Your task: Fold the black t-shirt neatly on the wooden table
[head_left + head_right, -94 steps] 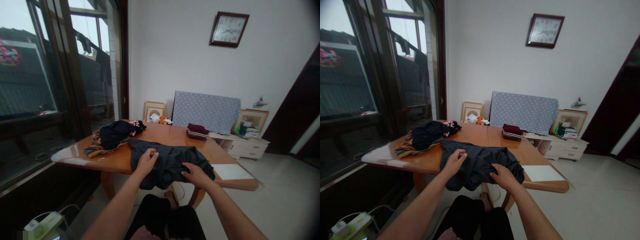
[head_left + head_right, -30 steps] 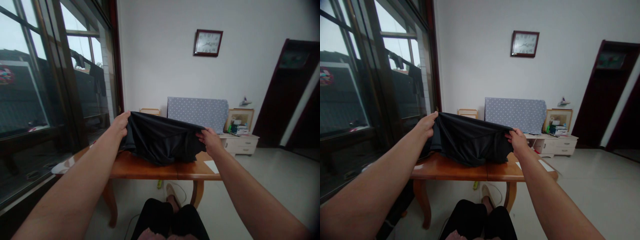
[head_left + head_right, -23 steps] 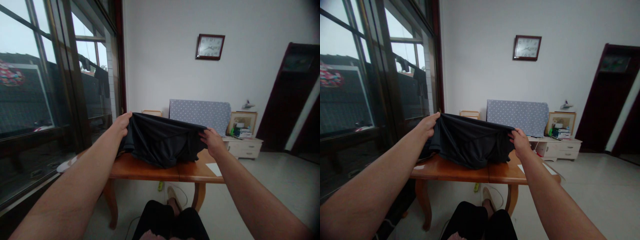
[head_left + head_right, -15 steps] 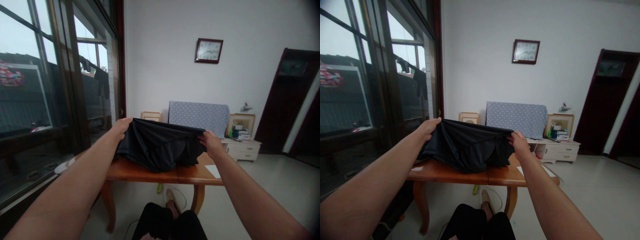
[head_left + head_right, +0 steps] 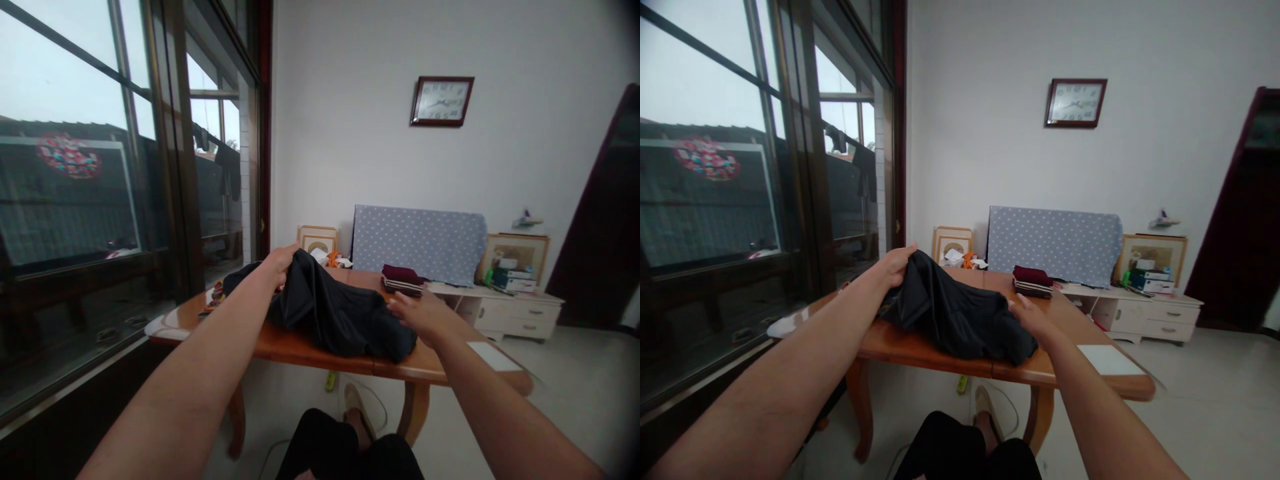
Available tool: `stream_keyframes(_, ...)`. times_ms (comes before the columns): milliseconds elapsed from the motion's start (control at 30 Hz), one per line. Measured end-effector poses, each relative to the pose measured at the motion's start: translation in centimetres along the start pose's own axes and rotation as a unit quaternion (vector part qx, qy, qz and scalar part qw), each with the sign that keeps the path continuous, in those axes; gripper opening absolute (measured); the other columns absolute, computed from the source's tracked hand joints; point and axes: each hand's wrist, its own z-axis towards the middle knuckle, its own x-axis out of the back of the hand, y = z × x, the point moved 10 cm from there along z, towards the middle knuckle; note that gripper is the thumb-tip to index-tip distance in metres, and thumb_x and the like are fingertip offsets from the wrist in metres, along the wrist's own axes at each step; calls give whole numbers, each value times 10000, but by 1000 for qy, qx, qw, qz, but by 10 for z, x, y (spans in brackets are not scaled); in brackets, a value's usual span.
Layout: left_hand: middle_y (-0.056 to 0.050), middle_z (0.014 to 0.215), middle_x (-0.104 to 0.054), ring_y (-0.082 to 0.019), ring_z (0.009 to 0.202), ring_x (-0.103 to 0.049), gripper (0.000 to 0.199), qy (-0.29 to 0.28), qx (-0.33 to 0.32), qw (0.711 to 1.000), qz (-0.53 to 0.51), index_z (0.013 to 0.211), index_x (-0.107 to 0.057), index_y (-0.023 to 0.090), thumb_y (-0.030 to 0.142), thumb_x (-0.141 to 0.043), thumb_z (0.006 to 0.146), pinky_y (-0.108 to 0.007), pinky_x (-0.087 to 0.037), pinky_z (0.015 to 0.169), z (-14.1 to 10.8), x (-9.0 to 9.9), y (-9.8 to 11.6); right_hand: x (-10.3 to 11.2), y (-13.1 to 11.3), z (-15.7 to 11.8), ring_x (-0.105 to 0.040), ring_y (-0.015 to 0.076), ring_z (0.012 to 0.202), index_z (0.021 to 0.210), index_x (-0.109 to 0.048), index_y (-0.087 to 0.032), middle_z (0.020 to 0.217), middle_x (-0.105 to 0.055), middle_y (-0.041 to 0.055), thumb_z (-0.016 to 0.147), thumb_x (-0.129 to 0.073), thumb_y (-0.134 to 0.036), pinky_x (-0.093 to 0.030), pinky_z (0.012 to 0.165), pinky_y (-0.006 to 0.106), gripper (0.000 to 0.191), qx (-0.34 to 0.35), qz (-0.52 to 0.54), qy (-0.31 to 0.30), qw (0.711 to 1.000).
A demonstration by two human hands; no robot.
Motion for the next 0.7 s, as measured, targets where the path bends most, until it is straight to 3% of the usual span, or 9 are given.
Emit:
stream_keyframes(133, -139, 678, -731, -275, 658, -725, 356, -33, 13, 999, -27, 859, -701, 127, 475, -630, 890, -427, -613, 725, -1, -17, -5, -23, -2, -16, -688, 288, 1038, 1167, -676, -239, 1098, -735, 116, 790, -658, -535, -554, 864, 428, 479, 51, -83, -3, 995)
stream_keyframes(333, -152, 774, -754, -281, 707, -738, 360, -16, 6, 998, -57, 923, -711, 117, 470, -686, 857, -424, -611, 768, -3, -25, -5, -67, -15, -47, -685, 232, 806, 935, -707, -202, 841, -717, 54, 886, -493, -545, -562, 739, 367, 408, 146, -145, 2, 979)
stream_keyframes(433, -148, 774, -755, -273, 714, -740, 337, -26, 1, 998, -65, 930, -709, 114, 444, -670, 876, -417, -613, 770, -7, -35, -5, -102, -22, -65, -687, 247, 947, 1081, -709, -233, 1023, -731, 63, 885, -535, -527, -539, 879, 399, 394, 192, -174, -16, 966)
stream_keyframes(500, -144, 759, -752, -268, 708, -737, 336, -43, 3, 997, -65, 927, -708, 110, 436, -634, 902, -423, -614, 765, -12, -45, -4, -120, -26, -72, -631, 273, 1148, 1313, -610, -247, 1271, -667, 87, 832, -630, -514, -483, 1005, 412, 551, 207, -188, -8, 960)
stream_keyframes(567, -144, 744, -747, -268, 706, -733, 347, -69, 5, 996, -62, 922, -707, 101, 434, -610, 916, -430, -612, 763, -17, -58, -4, -133, -25, -73, -574, 291, 1248, 1448, -483, -231, 1395, -589, 110, 774, -703, -483, -449, 1049, 410, 752, 194, -194, 8, 962)
stream_keyframes(633, -135, 733, -741, -261, 709, -729, 340, -92, -6, 994, -62, 919, -703, 98, 428, -619, 911, -420, -610, 764, -20, -68, -2, -141, -22, -69, -622, 296, 1157, 1371, -555, -209, 1285, -655, 113, 790, -679, -434, -478, 987, 402, 635, 166, -198, 5, 966)
stream_keyframes(700, -108, 715, -732, -243, 702, -722, 312, -93, -33, 993, -67, 910, -697, 114, 423, -658, 887, -395, -607, 762, -21, -70, 2, -143, -21, -65, -675, 263, 933, 1097, -695, -208, 996, -729, 67, 844, -593, -404, -513, 841, 367, 336, 147, -184, -19, 972)
